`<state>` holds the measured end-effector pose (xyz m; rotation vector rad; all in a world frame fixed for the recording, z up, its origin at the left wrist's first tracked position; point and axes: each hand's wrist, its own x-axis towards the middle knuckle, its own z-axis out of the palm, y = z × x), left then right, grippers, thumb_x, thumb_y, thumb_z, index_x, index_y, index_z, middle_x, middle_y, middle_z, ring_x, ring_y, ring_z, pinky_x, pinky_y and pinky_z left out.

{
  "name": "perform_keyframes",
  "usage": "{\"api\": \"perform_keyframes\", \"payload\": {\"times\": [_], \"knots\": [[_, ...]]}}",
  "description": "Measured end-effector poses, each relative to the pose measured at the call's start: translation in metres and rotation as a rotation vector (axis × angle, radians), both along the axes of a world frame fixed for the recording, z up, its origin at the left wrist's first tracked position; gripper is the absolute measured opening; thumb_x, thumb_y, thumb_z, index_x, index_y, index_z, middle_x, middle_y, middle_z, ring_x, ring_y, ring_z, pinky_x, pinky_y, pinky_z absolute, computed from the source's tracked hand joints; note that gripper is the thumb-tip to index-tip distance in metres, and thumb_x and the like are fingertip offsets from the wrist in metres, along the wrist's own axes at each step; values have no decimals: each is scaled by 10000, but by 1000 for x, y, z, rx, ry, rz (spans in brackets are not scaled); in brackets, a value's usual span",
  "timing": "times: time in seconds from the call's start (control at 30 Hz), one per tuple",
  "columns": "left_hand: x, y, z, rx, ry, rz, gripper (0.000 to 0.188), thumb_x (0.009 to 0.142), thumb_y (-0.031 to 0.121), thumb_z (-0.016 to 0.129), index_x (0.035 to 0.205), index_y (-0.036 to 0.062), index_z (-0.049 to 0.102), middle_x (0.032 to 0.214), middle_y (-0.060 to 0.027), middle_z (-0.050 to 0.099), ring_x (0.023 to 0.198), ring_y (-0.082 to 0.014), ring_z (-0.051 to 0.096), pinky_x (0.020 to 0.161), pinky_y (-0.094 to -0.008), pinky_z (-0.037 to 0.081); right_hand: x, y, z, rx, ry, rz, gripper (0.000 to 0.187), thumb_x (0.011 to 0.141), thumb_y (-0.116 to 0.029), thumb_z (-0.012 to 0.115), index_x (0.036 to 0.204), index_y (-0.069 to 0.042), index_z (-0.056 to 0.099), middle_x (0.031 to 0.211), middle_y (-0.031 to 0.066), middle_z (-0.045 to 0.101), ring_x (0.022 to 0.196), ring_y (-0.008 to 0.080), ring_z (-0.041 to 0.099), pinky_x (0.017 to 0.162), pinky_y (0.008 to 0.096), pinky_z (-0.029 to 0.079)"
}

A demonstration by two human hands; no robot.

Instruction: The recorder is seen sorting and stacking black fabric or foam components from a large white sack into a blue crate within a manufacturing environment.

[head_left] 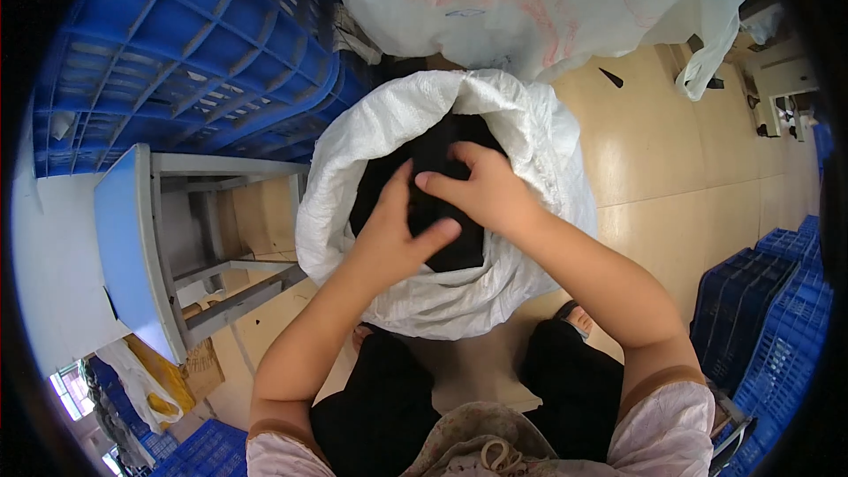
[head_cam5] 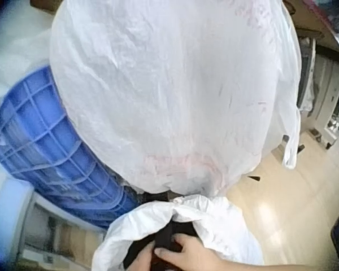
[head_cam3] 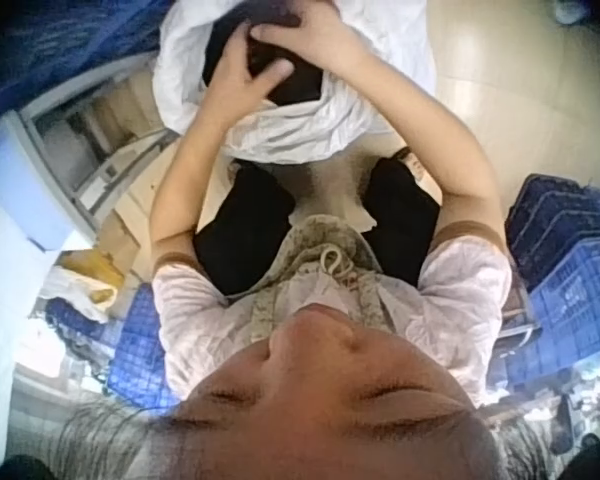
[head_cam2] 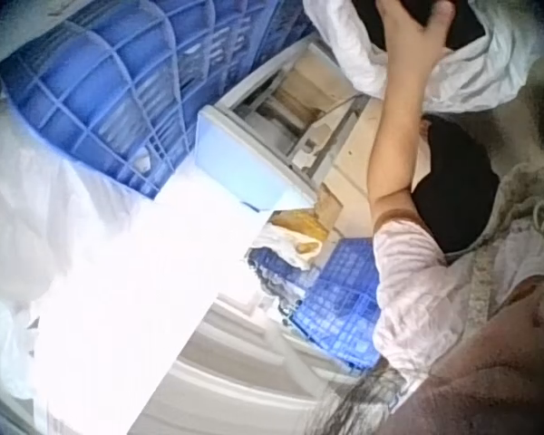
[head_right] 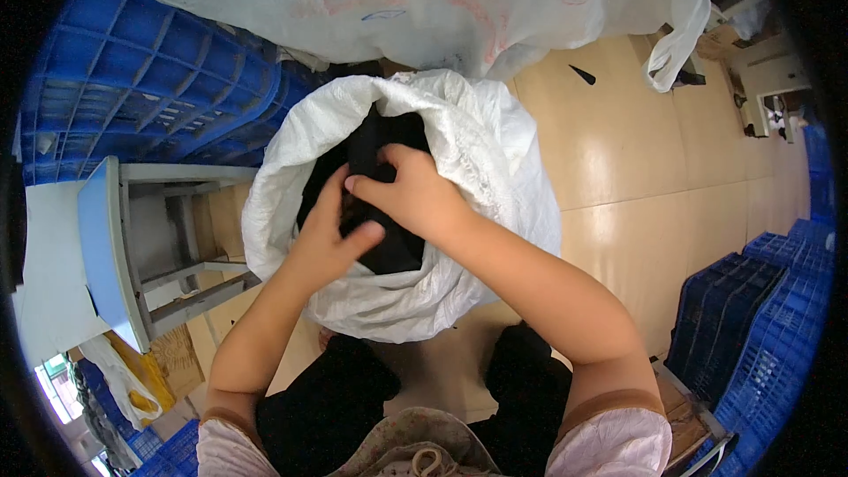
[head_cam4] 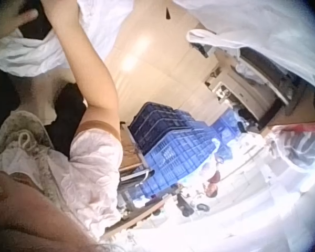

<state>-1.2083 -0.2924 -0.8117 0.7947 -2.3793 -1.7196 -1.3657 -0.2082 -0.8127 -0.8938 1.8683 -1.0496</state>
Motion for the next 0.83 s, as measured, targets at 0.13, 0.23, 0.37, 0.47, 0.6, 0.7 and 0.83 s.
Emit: {"api": "perform_keyframes", "payload": {"times": [0.13,0.23,0.37,0.47,0.6,0.7,0.83], "knots": [[6,-7,-8,380,231,233,703,830,217,684,1362,-9,283,1332,-139,404,1165,-206,458,1010,-317,339,22,9,-4,-230,-342,40,474,801,-168,649,1214,19,511,1149,142,577,1065,184,534,901,282,421],[13,-6,-10,429,261,350,616,830,191,681,1323,1,364,1283,-109,467,1155,-186,465,995,-305,350,35,18,6,-292,-521,26,500,740,-63,628,1224,-10,512,1140,112,552,1045,172,521,896,259,413],[18,-5,0,518,247,416,458,849,136,652,1246,-6,475,1188,-79,557,1081,-165,518,948,-285,389,36,26,12,-244,-662,40,480,743,-42,617,1215,-30,529,1054,81,582,926,122,549,792,238,451],[20,-6,9,459,274,457,406,866,118,626,1226,-14,496,1179,-81,568,1061,-153,531,932,-275,401,30,29,23,-234,-710,29,421,755,-24,608,1173,-36,561,995,60,599,858,99,559,729,228,460],[32,-10,42,300,388,527,372,884,86,572,1230,-24,490,1193,-109,558,1066,-182,541,929,-297,420,4,35,69,-301,-552,38,299,765,1,614,1061,-36,601,940,39,601,895,106,554,774,233,451],[34,-18,75,491,532,612,370,889,69,538,1241,-29,478,1202,-147,549,1075,-223,552,931,-318,435,-27,47,115,-469,-125,84,301,761,36,593,1054,-30,580,982,47,591,976,128,546,871,265,436],[51,-35,87,656,326,698,547,846,180,606,1311,-26,405,1229,-181,526,1084,-282,551,963,-388,427,-32,43,164,-1005,-163,34,583,762,63,549,1322,-34,416,1288,118,497,1190,202,484,999,293,378]]}}
